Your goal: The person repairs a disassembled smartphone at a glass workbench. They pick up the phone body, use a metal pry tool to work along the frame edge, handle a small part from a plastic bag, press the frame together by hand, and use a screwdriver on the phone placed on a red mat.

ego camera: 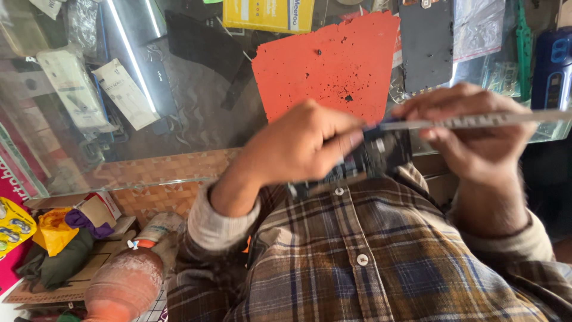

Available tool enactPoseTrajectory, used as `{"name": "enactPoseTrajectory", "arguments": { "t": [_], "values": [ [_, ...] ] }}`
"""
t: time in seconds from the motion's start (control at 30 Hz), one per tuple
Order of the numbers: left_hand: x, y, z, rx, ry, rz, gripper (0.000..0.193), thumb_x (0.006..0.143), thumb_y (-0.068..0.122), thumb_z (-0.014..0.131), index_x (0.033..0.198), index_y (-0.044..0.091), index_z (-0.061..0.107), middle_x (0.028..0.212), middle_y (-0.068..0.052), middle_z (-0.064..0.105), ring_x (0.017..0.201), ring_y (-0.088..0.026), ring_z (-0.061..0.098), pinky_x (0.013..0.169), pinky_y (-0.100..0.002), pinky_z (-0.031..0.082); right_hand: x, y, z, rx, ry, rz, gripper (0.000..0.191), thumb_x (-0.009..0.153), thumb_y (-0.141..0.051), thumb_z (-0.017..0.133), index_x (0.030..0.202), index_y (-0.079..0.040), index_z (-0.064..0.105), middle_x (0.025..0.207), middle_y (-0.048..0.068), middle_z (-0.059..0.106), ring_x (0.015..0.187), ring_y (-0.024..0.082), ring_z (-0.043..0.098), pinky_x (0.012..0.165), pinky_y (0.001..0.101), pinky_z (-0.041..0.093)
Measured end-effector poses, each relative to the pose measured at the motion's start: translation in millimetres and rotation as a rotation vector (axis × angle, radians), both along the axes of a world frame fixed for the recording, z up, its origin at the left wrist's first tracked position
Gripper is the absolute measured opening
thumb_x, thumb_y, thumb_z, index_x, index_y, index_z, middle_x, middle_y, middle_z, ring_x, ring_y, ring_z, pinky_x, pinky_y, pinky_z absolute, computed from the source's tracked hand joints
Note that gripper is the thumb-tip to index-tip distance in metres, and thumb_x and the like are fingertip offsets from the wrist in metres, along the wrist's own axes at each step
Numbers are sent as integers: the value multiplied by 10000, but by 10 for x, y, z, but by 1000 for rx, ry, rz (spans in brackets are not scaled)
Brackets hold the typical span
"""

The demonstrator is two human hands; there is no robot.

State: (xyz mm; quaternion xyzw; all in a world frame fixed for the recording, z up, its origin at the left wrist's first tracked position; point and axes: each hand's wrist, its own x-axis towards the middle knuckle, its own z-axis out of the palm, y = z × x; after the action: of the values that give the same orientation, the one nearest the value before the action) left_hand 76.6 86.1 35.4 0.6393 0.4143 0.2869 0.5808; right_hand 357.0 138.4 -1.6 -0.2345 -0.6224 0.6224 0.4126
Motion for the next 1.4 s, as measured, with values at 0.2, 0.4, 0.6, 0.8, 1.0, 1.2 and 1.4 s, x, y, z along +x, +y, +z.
{"name": "enactPoseTrajectory", "arguments": {
  "t": [0.2, 0.4, 0.6, 0.8, 1.0, 1.2, 1.4],
  "values": [
    [-162, 330, -480, 100, 113, 45, 130, 979, 125, 688, 1037, 28, 753, 730, -161, 664, 592, -243, 650, 578, -365, 490, -190, 87, -489, -30, -38, -157, 128, 1046, 103, 714, 1108, 74, 605, 1121, 241, 703, 1048, 268, 759, 893, 370, 643],
    [-264, 429, -798, 29, 125, 82, 163, 969, 125, 665, 1071, 41, 760, 777, -143, 726, 645, -245, 704, 612, -363, 520, -349, 67, -621, -164, -57, -151, 187, 1036, 156, 702, 1145, 72, 575, 1183, 239, 689, 1147, 267, 726, 1033, 386, 639],
    [-196, 396, -910, 34, 171, 153, 170, 943, 129, 651, 1005, 23, 769, 769, -159, 719, 657, -255, 717, 614, -373, 521, -412, 39, -712, -189, -59, -157, 233, 1022, 188, 692, 1164, 64, 554, 1177, 256, 687, 1158, 297, 710, 1052, 411, 613],
    [-154, 410, -933, 6, 221, 180, 172, 924, 141, 651, 926, 12, 764, 752, -177, 704, 657, -275, 722, 619, -389, 527, -432, 56, -858, -212, -26, -214, 265, 1045, 183, 691, 1165, 30, 511, 1096, 249, 705, 1151, 318, 728, 1063, 423, 614],
    [-113, 476, -1043, -7, 211, 177, 185, 891, 162, 648, 920, 19, 762, 766, -166, 726, 692, -249, 751, 641, -371, 547, -473, 126, -941, -206, -19, -220, 261, 992, 162, 698, 1118, 27, 513, 1149, 257, 704, 1190, 332, 721, 1049, 430, 604],
    [-146, 551, -1242, -35, 218, 127, 204, 899, 165, 635, 875, 3, 758, 738, -147, 741, 653, -189, 734, 655, -349, 542, -501, 168, -996, -255, -58, -252, 234, 984, 119, 700, 1097, 23, 519, 1132, 256, 718, 1145, 299, 730, 1012, 388, 611],
    [-218, 423, -1118, -60, 110, 114, 207, 918, 161, 644, 834, -7, 729, 656, -79, 687, 626, -95, 631, 609, -330, 502, -518, 154, -839, -302, -39, -229, 221, 949, 119, 697, 1070, 21, 541, 1121, 278, 727, 1099, 314, 736, 967, 381, 609]
  ]
}}
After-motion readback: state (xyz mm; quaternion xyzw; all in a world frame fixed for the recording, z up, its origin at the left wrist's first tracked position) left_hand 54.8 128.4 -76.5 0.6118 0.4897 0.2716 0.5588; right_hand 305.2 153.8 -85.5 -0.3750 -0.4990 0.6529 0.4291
